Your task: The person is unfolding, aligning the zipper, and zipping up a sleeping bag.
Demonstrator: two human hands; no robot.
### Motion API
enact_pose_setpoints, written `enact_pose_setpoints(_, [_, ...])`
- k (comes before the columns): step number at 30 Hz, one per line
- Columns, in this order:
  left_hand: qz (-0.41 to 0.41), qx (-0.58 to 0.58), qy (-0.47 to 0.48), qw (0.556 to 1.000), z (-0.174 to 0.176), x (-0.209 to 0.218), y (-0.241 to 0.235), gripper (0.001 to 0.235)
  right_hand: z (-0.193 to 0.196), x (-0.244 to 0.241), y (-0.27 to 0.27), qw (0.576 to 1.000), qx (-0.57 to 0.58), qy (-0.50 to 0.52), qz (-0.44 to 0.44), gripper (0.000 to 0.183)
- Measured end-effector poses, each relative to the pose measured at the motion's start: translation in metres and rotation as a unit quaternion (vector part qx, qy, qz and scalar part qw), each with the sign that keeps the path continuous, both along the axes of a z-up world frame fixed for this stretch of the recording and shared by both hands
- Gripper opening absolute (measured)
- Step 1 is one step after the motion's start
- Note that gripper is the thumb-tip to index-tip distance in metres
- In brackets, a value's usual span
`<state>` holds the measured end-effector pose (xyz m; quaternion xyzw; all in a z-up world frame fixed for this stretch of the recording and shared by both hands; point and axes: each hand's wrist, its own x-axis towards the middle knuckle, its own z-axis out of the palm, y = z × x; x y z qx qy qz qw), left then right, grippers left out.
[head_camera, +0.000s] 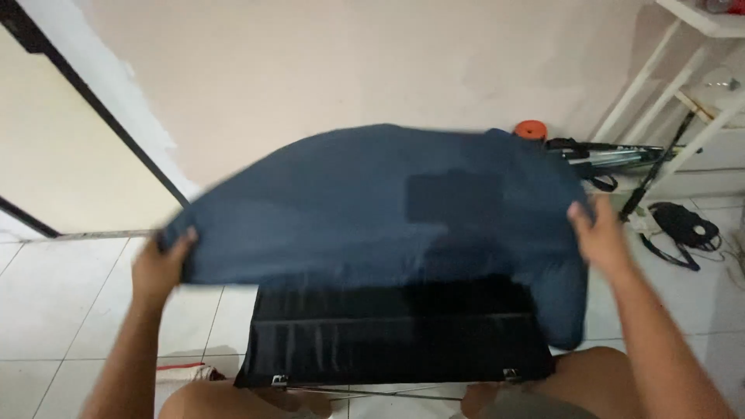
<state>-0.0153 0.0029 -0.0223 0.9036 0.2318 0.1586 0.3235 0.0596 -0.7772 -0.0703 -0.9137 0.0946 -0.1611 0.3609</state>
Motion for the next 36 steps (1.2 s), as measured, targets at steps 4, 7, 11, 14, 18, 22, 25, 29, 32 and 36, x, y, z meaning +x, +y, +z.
enact_pose_setpoints(4, [0.002, 0.032, 0.233, 0.972, -0.142, -0.047, 0.028, 0.085, -0.069, -0.084, 0.034, 0.966, 0.038, 0.252, -0.034, 0.053])
enact_pose_setpoints(7, [-0.036, 0.044, 0.346, 0.936, -0.213, -0.079, 0.039, 0.083, -0.117, -0.106, 0.022, 0.913, 0.075, 0.397, -0.054, 0.071])
enact_pose_setpoints(11, [-0.022, 0.017, 0.354, 0.935, -0.216, -0.082, 0.042, 0.088, -0.059, -0.129, 0.053, 0.824, 0.324, 0.436, -0.165, 0.093])
enact_pose_setpoints(14, [-0.042, 0.042, 0.366, 0.929, -0.205, -0.071, 0.037, 0.088, -0.074, -0.122, 0.039, 0.805, 0.361, 0.448, -0.143, 0.096])
enact_pose_setpoints(18, [-0.027, 0.029, 0.313, 0.949, -0.154, -0.071, 0.009, 0.083, -0.083, -0.116, 0.01, 0.901, 0.364, 0.228, -0.059, 0.054])
enact_pose_setpoints(22, [0.008, -0.018, 0.249, 0.968, -0.164, -0.091, -0.003, 0.079, -0.129, -0.112, -0.014, 0.896, 0.429, 0.103, -0.059, 0.019])
enact_pose_setpoints(25, [-0.061, 0.22, 0.102, 0.968, -0.195, -0.103, -0.001, 0.09, -0.106, -0.119, 0.005, 0.926, 0.091, 0.359, -0.072, 0.075])
enact_pose_setpoints(29, [-0.182, 0.199, 0.136, 0.953, -0.165, -0.105, -0.046, 0.057, -0.095, -0.126, 0.026, 0.954, -0.119, 0.275, 0.034, 0.078])
enact_pose_setpoints(32, [-0.234, 0.199, 0.226, 0.924, -0.175, -0.098, -0.051, 0.048, -0.088, -0.131, 0.05, 0.939, -0.117, 0.313, 0.076, 0.075])
enact_pose_setpoints(36, [-0.243, 0.187, 0.209, 0.929, -0.243, -0.077, -0.008, 0.017, -0.181, -0.111, 0.006, 0.945, -0.182, 0.251, 0.102, 0.029])
